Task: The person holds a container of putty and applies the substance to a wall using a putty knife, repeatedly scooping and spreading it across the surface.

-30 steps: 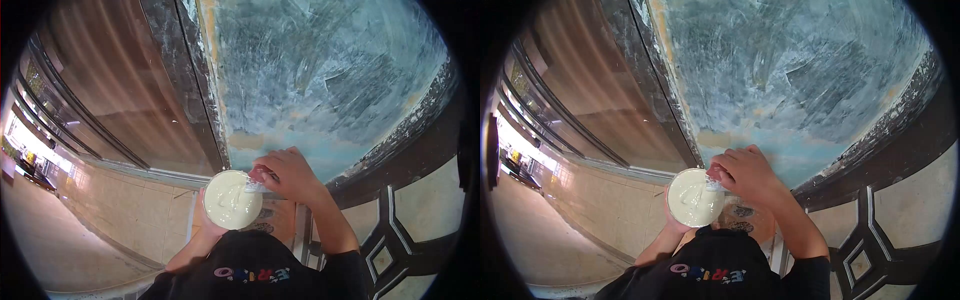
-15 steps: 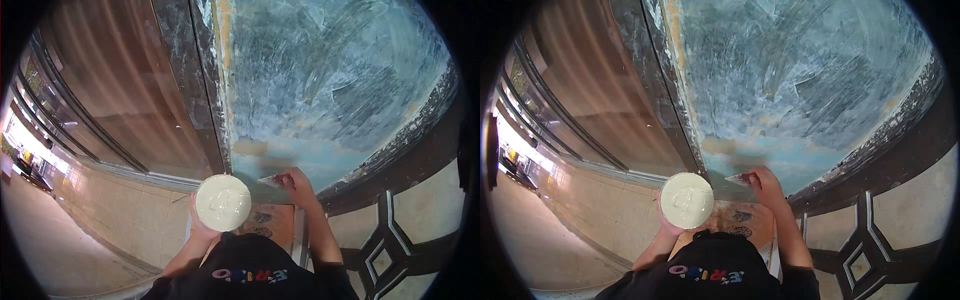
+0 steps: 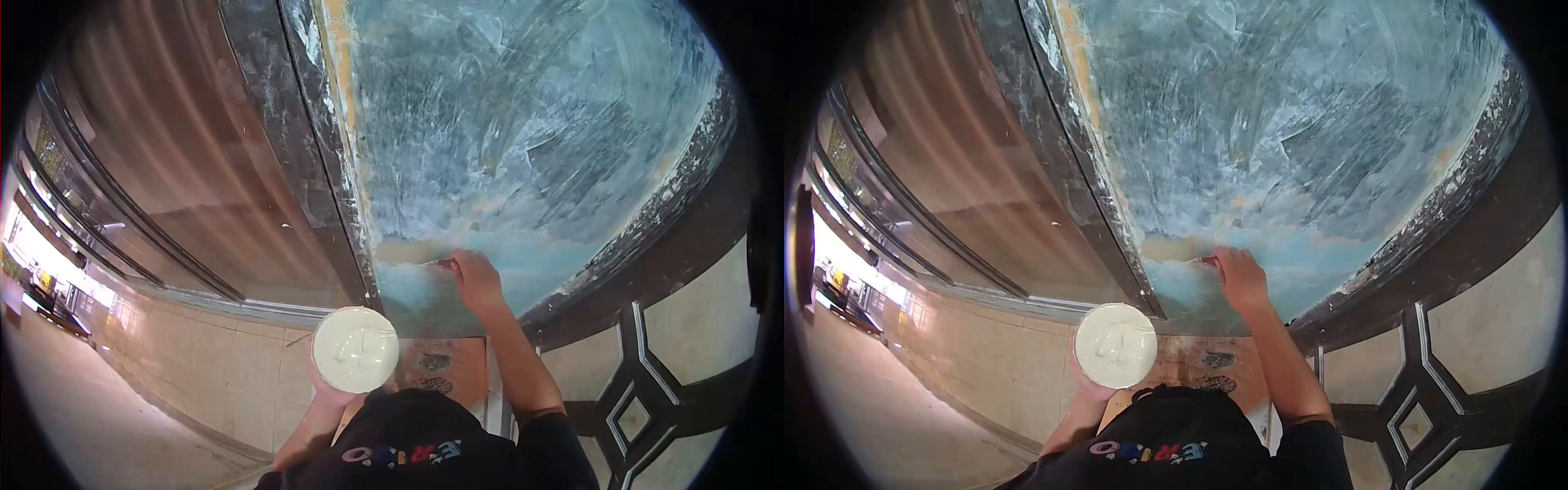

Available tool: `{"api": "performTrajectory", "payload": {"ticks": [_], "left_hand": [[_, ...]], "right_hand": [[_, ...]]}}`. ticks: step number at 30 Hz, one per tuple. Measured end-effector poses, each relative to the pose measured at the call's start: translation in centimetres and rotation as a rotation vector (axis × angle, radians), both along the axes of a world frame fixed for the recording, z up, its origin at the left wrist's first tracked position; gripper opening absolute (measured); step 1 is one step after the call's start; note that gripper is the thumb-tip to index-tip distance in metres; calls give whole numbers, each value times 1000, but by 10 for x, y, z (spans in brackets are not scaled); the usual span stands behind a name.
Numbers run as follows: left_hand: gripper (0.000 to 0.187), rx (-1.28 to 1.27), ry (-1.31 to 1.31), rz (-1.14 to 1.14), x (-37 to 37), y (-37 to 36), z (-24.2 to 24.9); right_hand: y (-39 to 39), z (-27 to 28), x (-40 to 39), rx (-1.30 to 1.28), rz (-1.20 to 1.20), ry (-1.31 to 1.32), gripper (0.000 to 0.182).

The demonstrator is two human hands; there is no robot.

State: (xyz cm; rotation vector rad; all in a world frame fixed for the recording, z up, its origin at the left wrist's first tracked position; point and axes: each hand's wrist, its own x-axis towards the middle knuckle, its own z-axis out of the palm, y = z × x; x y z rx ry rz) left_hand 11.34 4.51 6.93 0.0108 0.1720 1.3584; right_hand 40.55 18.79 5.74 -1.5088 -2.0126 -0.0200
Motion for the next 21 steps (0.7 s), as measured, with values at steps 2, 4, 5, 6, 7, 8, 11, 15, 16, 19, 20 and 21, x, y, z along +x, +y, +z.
{"api": "performTrajectory", "payload": {"ticks": [2,4,5,6,7,8,11,15,16,19,20,21], "left_hand": [[81,834,772,247,5,1,7],[81,460,524,94,-10,2,-25],[80,89,269,-50,-13,4,-29],[80,86,269,-50,-15,3,-33],[80,69,262,-38,-16,4,-35],[80,52,253,-26,-16,4,-35],[80,129,503,22,-19,6,-48],[79,79,254,-51,-12,8,-38],[77,97,239,-44,-12,8,-37],[77,240,636,36,-18,5,-62],[77,350,1003,149,-16,7,-56],[79,116,374,-57,-14,9,-41]], "right_hand": [[6,6,-2,31,-1,-11,16],[4,21,-2,94,-109,-56,19],[-1,28,-1,92,-109,-55,19],[-6,34,0,138,-131,-33,23],[-10,38,1,184,-153,-10,26],[-14,39,2,181,-153,-11,26],[-23,30,3,169,-60,-10,31],[-9,-6,1,13,-53,-103,30],[-6,-11,1,11,-41,-92,30],[-2,-9,-2,-41,-57,-133,31],[0,-8,-3,-40,-62,-131,31],[1,-8,-3,-12,-49,-144,32]]}}
